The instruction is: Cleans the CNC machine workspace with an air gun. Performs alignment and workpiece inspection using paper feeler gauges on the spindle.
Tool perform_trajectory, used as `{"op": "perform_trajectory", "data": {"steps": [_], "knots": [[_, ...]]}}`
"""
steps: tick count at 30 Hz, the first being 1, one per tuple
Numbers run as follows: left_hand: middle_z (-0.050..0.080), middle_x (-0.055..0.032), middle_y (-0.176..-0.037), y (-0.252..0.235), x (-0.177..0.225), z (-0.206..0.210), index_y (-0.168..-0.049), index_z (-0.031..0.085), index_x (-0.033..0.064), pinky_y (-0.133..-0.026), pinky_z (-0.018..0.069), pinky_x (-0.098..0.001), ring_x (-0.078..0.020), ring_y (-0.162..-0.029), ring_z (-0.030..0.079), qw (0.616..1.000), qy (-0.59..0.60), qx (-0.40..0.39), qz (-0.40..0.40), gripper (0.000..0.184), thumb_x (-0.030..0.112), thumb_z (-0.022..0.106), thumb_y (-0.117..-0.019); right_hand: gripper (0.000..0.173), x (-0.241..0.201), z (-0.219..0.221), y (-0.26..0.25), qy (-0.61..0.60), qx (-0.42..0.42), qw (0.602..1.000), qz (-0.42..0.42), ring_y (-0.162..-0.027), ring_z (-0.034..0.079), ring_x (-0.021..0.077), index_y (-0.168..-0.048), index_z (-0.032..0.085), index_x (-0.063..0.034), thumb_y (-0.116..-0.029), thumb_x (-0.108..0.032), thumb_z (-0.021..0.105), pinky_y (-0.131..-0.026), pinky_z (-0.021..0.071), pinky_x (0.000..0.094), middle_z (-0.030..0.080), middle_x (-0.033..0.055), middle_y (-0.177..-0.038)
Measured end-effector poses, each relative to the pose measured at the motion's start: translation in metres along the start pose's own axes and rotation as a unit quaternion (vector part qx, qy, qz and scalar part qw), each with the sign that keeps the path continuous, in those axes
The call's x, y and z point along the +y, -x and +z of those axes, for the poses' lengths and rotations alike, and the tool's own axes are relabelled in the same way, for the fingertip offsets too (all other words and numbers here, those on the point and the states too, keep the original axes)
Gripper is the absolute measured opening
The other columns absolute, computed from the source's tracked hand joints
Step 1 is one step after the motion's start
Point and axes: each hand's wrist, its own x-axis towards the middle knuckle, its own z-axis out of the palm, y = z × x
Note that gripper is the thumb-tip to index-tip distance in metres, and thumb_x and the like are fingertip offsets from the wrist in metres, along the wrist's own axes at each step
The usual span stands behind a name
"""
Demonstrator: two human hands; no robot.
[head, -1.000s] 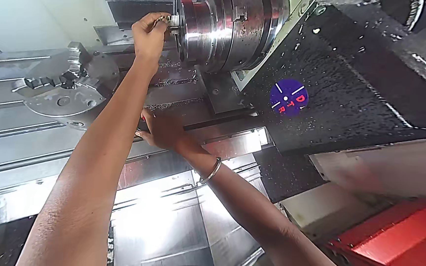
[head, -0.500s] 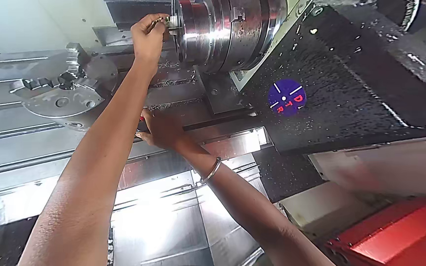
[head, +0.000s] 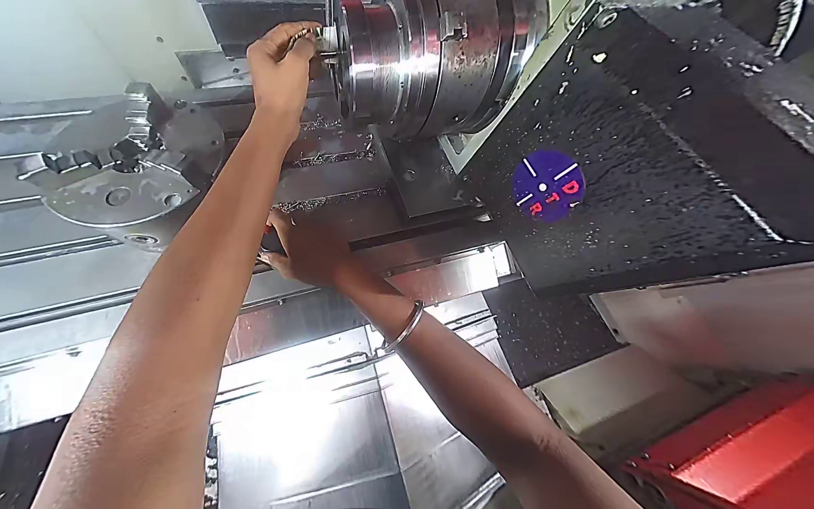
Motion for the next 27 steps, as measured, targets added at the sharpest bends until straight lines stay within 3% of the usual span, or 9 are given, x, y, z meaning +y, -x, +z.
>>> {"op": "perform_trajectory", "data": {"steps": [3,7,10,15,21,27], "knots": [[0.072,-0.0058,-0.103,0.0028,-0.0013,0.0012,-0.112,0.072,0.0028,-0.086,0.0613,-0.0319,-0.0132,-0.094,0.071,1.0,0.001,0.001,-0.01,0.019,0.006,0.056,-0.1006,0.056,-0.0014,-0.0044,0.0018,0.007,-0.018,1.0,0.004,-0.091,0.068,0.0344,-0.145,0.05,-0.0201,-0.0961,-0.042,0.064,-0.066,0.054,0.0553,0.065,0.0154,-0.114],[0.072,-0.0053,-0.102,0.0024,-0.0002,0.0021,-0.11,0.072,0.0031,-0.084,0.0612,-0.0328,-0.0136,-0.093,0.071,1.0,0.006,0.006,-0.01,0.019,0.005,0.056,-0.0995,0.064,-0.0009,0.0004,0.0001,0.006,0.005,1.0,0.013,-0.089,0.069,0.0326,-0.139,0.051,-0.0166,-0.0919,-0.056,0.068,-0.065,0.0552,0.0542,0.066,0.0132,-0.108],[0.072,-0.0058,-0.103,0.0003,0.0026,0.0008,-0.11,0.072,0.0033,-0.086,0.0619,-0.0334,-0.0144,-0.094,0.071,1.0,0.002,0.004,-0.007,0.019,0.005,0.056,-0.0994,0.056,0.0,0.0031,-0.001,0.006,0.018,1.0,0.009,-0.088,0.069,0.0337,-0.135,0.053,-0.0157,-0.0946,-0.051,0.068,-0.063,0.0555,0.0539,0.066,0.014,-0.108],[0.072,-0.0064,-0.102,0.0038,-0.0014,0.0004,-0.111,0.071,0.002,-0.086,0.0622,-0.0325,-0.0142,-0.094,0.072,1.0,0.0,-0.003,-0.009,0.019,0.006,0.056,-0.1007,0.053,0.0004,-0.0015,-0.0005,-0.004,-0.008,1.0,-0.006,-0.093,0.068,0.0342,-0.143,0.052,-0.0191,-0.0963,-0.041,0.066,-0.065,0.0546,0.0556,0.065,0.0149,-0.112],[0.072,-0.0057,-0.103,0.0001,0.0022,0.0006,-0.11,0.073,0.0039,-0.087,0.0615,-0.0332,-0.0145,-0.096,0.071,1.0,-0.01,-0.005,-0.009,0.02,0.007,0.057,-0.0993,0.064,0.0014,0.0039,-0.0014,-0.004,0.013,1.0,0.009,-0.091,0.069,0.0329,-0.139,0.052,-0.0165,-0.0913,-0.055,0.069,-0.066,0.0555,0.054,0.065,0.0141,-0.113],[0.073,-0.0064,-0.103,0.0017,-0.0004,0.0002,-0.111,0.072,0.0027,-0.086,0.0614,-0.032,-0.0138,-0.093,0.072,1.0,-0.006,-0.001,-0.02,0.019,0.006,0.057,-0.0996,0.054,-0.0004,0.0022,0.0003,0.001,0.008,1.0,0.002,-0.093,0.068,0.0335,-0.14,0.054,-0.0182,-0.0951,-0.043,0.068,-0.065,0.0555,0.0538,0.063,0.0143,-0.12]]}}
